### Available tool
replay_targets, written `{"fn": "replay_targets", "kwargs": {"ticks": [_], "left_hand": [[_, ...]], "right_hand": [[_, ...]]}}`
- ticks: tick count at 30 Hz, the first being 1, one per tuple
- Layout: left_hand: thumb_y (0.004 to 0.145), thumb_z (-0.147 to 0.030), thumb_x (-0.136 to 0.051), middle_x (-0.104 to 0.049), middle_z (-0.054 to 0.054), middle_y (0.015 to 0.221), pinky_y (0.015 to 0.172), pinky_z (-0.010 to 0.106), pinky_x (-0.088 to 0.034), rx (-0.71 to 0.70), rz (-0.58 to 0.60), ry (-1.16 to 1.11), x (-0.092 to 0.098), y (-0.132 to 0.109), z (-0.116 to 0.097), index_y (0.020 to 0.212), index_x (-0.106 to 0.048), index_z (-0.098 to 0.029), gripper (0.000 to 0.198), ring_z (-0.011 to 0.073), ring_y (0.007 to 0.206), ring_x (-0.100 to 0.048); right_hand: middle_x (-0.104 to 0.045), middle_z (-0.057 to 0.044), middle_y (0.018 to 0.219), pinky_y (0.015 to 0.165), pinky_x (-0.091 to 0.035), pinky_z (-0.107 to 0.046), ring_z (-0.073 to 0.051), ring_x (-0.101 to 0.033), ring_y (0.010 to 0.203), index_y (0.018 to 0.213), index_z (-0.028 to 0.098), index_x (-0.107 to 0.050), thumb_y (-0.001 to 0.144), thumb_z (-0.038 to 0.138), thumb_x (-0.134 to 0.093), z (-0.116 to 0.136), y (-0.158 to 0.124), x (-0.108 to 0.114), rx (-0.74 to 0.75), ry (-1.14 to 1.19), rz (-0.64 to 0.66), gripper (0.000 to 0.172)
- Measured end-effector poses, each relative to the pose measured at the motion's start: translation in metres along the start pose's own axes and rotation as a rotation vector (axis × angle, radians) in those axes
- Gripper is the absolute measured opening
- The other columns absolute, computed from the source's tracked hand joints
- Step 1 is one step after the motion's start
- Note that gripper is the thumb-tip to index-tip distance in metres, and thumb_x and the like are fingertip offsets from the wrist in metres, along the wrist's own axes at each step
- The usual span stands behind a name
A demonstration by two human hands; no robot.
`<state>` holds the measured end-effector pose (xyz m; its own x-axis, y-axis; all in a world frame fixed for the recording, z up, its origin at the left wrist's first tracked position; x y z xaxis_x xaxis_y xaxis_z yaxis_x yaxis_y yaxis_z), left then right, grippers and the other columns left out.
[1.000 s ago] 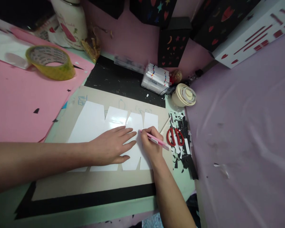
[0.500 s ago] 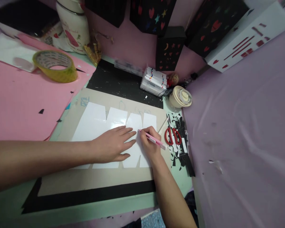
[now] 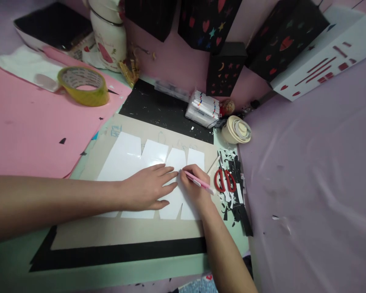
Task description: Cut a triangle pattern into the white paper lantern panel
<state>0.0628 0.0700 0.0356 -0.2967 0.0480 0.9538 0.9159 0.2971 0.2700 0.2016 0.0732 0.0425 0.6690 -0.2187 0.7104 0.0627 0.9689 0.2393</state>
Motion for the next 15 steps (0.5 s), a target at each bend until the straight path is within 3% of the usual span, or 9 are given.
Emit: {"fn": "replay_targets", "kwargs": {"ticks": [4,9,15], "left_hand": [[0.089,-0.046,-0.054,-0.065,0.016,0.121,0.1,0.046,-0.041,-0.003,0.012,0.003,-0.0019,-0.0006,0.0003,0.109,-0.067,-0.015,0.039,0.0323,0.116,-0.054],[0.09,-0.047,-0.052,-0.061,0.017,0.129,0.104,0.047,-0.039,-0.008,0.007,-0.001,-0.0036,-0.0015,-0.0005,0.111,-0.066,-0.015,0.041,0.0329,0.121,-0.052],[0.09,-0.046,-0.055,-0.058,0.021,0.134,0.106,0.049,-0.038,-0.001,-0.021,-0.011,-0.0039,-0.0032,-0.0007,0.111,-0.067,-0.014,0.04,0.035,0.125,-0.052]], "right_hand": [[-0.064,0.002,0.066,0.054,-0.045,-0.025,-0.014,-0.059,0.058,0.079,0.021,-0.06,0.088,0.028,-0.061,-0.0047,-0.0041,-0.0029,0.0,-0.04,-0.054,0.011],[-0.058,0.005,0.061,0.049,-0.04,-0.023,-0.011,-0.052,0.051,0.076,0.022,-0.054,0.09,0.027,-0.058,-0.0045,-0.0064,-0.0055,0.039,-0.076,-0.034,0.015],[-0.059,0.004,0.063,0.052,-0.041,-0.024,-0.012,-0.054,0.055,0.075,0.023,-0.051,0.09,0.026,-0.057,-0.0054,-0.0062,-0.0069,0.039,-0.077,0.014,0.017]]}}
Point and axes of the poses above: each hand's wrist, its own y-axis towards the middle knuckle, its own x-axis out of the back of the hand, z = x × y, the point moved 7 cm from there along y, towards the middle knuckle
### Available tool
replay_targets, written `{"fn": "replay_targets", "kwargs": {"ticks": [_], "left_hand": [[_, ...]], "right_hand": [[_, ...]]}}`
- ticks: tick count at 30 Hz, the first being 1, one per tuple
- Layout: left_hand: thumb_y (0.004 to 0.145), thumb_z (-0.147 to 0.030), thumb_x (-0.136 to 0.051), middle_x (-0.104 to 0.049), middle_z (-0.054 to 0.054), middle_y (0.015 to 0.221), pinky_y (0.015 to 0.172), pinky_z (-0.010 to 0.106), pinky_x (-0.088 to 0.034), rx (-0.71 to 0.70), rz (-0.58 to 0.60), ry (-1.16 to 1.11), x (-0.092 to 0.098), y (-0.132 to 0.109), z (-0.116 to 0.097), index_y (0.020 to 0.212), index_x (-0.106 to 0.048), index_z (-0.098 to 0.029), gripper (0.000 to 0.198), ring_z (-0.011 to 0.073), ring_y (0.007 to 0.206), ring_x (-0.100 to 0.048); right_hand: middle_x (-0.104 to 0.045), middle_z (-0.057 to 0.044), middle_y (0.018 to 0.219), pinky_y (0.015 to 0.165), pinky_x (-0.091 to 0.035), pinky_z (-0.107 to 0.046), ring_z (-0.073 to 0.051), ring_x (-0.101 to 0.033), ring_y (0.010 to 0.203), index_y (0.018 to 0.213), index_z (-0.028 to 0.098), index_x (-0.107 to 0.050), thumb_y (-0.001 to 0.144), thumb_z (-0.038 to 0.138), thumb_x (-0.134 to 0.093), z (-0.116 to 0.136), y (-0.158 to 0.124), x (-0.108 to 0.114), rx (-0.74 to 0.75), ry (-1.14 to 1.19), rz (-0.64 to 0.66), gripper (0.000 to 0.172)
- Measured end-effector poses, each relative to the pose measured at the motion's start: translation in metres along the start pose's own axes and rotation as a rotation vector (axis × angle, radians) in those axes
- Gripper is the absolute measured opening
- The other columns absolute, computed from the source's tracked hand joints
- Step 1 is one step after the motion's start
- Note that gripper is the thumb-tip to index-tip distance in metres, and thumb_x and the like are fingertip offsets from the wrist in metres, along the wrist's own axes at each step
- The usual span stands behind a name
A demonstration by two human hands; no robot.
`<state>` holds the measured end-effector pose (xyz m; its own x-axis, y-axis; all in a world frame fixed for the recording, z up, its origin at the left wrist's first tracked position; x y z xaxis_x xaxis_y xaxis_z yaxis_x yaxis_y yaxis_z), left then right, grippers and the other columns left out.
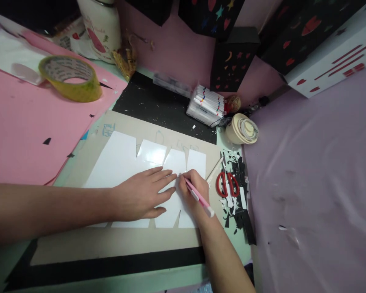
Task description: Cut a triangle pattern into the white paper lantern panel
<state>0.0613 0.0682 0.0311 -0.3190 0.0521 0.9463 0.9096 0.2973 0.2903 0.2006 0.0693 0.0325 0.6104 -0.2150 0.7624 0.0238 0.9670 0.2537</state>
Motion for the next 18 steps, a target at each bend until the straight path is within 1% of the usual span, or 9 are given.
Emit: {"fn": "replay_targets", "kwargs": {"ticks": [5,11,18], "left_hand": [[0.088,-0.045,-0.059,-0.059,0.023,0.134,0.106,0.049,-0.038,0.003,-0.021,-0.024,0.0007,-0.0002,0.0004,0.111,-0.067,-0.013,0.041,0.0354,0.125,-0.053],[0.087,-0.046,-0.059,-0.06,0.022,0.133,0.105,0.049,-0.04,0.005,-0.01,-0.007,0.0013,0.0007,0.0,0.111,-0.068,-0.014,0.041,0.0351,0.124,-0.054],[0.088,-0.047,-0.058,-0.06,0.021,0.133,0.103,0.048,-0.041,0.0,-0.001,-0.004,0.0012,0.0005,0.0002,0.111,-0.068,-0.014,0.042,0.0345,0.123,-0.054]], "right_hand": [[-0.06,0.005,0.063,0.052,-0.04,-0.023,-0.011,-0.055,0.054,0.075,0.023,-0.049,0.089,0.023,-0.058,-0.0022,-0.001,-0.0004,0.006,-0.002,0.003,0.017],[-0.057,0.006,0.06,0.051,-0.039,-0.023,-0.011,-0.052,0.052,0.073,0.023,-0.045,0.087,0.019,-0.058,-0.004,-0.0013,0.0,0.021,0.034,-0.021,0.02],[-0.056,0.006,0.06,0.051,-0.039,-0.024,-0.012,-0.051,0.052,0.071,0.024,-0.043,0.085,0.019,-0.058,-0.0081,-0.0015,-0.0002,-0.02,0.052,-0.019,0.021]]}}
Point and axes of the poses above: each hand's wrist, its own y-axis towards the middle knuckle, its own x-axis out of the back of the hand, z = x × y, the point moved 7 cm from there along y, towards the middle knuckle
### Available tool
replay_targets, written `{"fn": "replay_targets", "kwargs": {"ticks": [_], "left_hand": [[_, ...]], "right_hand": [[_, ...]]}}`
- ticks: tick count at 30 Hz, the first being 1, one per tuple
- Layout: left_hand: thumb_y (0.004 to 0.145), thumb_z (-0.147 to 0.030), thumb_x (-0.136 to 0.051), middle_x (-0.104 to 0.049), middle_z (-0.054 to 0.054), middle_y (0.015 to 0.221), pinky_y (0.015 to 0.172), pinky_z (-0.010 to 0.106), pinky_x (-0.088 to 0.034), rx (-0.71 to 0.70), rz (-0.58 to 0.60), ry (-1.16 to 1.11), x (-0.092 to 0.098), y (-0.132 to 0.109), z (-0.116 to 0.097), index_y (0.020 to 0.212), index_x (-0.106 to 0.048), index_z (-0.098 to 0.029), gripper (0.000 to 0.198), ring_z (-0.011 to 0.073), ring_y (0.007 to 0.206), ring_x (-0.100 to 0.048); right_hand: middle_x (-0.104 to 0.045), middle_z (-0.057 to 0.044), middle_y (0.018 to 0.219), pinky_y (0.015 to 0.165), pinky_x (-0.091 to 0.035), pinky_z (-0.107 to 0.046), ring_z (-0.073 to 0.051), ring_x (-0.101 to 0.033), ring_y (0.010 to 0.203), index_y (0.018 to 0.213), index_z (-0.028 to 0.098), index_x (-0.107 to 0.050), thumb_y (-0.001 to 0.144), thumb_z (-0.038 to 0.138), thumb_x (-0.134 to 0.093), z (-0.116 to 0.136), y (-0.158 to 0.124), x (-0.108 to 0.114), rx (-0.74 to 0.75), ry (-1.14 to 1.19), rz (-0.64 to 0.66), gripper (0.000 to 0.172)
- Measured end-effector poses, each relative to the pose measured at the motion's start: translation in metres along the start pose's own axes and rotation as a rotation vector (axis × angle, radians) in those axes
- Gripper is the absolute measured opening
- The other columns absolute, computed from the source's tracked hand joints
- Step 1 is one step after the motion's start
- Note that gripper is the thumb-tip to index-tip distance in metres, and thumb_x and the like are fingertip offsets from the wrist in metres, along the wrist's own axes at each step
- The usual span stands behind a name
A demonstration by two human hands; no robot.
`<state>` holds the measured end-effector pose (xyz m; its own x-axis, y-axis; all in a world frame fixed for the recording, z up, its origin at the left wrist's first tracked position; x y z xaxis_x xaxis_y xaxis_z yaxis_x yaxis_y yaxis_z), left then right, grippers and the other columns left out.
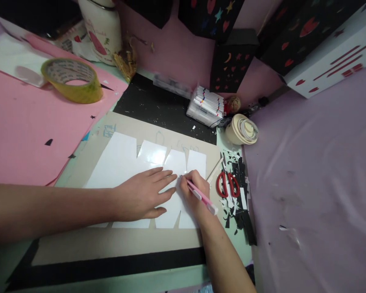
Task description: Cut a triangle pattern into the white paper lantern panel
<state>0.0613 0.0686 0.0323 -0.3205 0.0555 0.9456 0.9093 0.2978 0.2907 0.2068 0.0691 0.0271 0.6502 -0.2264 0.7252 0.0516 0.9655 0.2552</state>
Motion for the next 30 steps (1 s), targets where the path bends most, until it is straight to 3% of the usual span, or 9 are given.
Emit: {"fn": "replay_targets", "kwargs": {"ticks": [13,30], "left_hand": [[0.087,-0.046,-0.059,-0.06,0.022,0.133,0.103,0.048,-0.041,0.004,-0.008,0.005,0.0024,0.0004,0.0004,0.115,-0.067,-0.013,0.044,0.0341,0.123,-0.055],[0.087,-0.046,-0.059,-0.061,0.021,0.133,0.104,0.049,-0.041,0.011,0.001,-0.002,0.0016,0.0012,0.0003,0.113,-0.068,-0.014,0.043,0.0341,0.124,-0.054]], "right_hand": [[-0.06,0.003,0.061,0.051,-0.041,-0.025,-0.012,-0.054,0.054,0.076,0.021,-0.056,0.088,0.024,-0.06,-0.0024,-0.0003,0.005,-0.012,0.106,-0.069,0.013],[-0.061,0.003,0.061,0.052,-0.043,-0.025,-0.012,-0.056,0.054,0.076,0.021,-0.058,0.088,0.026,-0.062,0.0013,0.0015,0.0041,-0.012,0.05,-0.062,0.014]]}}
Point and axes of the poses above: each hand's wrist, its own y-axis towards the middle knuckle, its own x-axis out of the back of the hand, z = x × y, the point moved 7 cm from there along y, towards the middle knuckle
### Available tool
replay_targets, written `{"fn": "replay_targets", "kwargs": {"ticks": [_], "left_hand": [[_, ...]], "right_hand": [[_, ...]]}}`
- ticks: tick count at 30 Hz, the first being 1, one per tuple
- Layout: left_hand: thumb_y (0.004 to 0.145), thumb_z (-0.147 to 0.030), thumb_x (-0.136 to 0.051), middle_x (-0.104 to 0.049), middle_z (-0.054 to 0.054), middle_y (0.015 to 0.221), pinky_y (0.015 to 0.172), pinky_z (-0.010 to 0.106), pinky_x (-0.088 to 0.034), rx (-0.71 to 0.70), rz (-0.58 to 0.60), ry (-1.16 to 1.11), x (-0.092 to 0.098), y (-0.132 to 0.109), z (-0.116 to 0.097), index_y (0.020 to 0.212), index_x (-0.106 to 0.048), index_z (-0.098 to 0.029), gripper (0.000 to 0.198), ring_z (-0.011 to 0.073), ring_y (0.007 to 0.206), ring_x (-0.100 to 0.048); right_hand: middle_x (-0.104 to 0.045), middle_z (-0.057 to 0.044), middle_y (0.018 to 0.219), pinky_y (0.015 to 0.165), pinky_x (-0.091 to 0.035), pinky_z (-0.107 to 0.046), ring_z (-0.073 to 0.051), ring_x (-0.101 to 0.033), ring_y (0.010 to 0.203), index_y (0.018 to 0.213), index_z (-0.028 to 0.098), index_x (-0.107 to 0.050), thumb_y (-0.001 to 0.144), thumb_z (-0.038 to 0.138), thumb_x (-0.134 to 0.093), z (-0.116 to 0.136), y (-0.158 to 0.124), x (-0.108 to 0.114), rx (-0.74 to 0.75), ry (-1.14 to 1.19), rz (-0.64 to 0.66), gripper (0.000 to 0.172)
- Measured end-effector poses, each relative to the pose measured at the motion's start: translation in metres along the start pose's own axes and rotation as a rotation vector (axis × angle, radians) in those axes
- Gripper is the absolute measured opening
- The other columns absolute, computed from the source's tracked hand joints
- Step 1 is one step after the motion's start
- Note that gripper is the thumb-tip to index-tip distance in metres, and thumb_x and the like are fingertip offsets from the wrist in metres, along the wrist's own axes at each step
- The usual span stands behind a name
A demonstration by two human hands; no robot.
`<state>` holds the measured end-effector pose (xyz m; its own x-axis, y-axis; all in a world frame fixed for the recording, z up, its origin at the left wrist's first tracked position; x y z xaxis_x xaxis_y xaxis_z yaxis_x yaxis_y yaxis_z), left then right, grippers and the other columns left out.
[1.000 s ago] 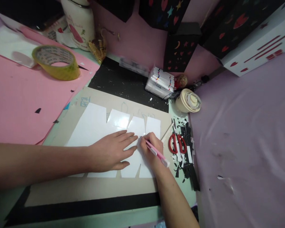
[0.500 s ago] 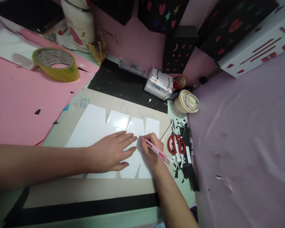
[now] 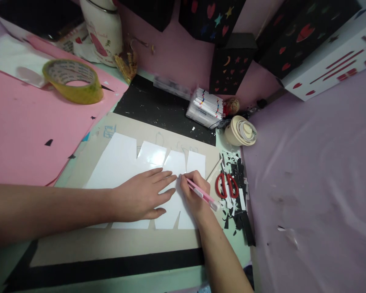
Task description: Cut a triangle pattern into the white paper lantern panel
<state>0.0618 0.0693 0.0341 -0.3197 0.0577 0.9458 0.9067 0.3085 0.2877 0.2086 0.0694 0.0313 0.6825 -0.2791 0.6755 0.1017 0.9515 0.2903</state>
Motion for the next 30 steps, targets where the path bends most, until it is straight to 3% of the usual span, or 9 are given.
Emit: {"fn": "replay_targets", "kwargs": {"ticks": [30], "left_hand": [[0.087,-0.045,-0.059,-0.06,0.022,0.132,0.104,0.048,-0.04,-0.009,-0.008,-0.008,0.0004,-0.0001,-0.0003,0.111,-0.068,-0.014,0.04,0.0346,0.123,-0.054]], "right_hand": [[-0.059,0.004,0.059,0.05,-0.041,-0.024,-0.012,-0.054,0.054,0.071,0.022,-0.052,0.087,0.023,-0.059,0.0027,-0.0001,-0.0014,-0.013,-0.045,0.031,0.018]]}}
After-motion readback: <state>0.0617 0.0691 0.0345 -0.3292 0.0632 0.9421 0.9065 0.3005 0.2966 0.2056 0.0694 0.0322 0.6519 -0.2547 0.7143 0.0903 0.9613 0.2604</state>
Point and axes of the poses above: each hand's wrist, its own y-axis towards the middle knuckle, its own x-axis out of the back of the hand, z = x × y, the point moved 7 cm from there along y, towards the middle knuckle
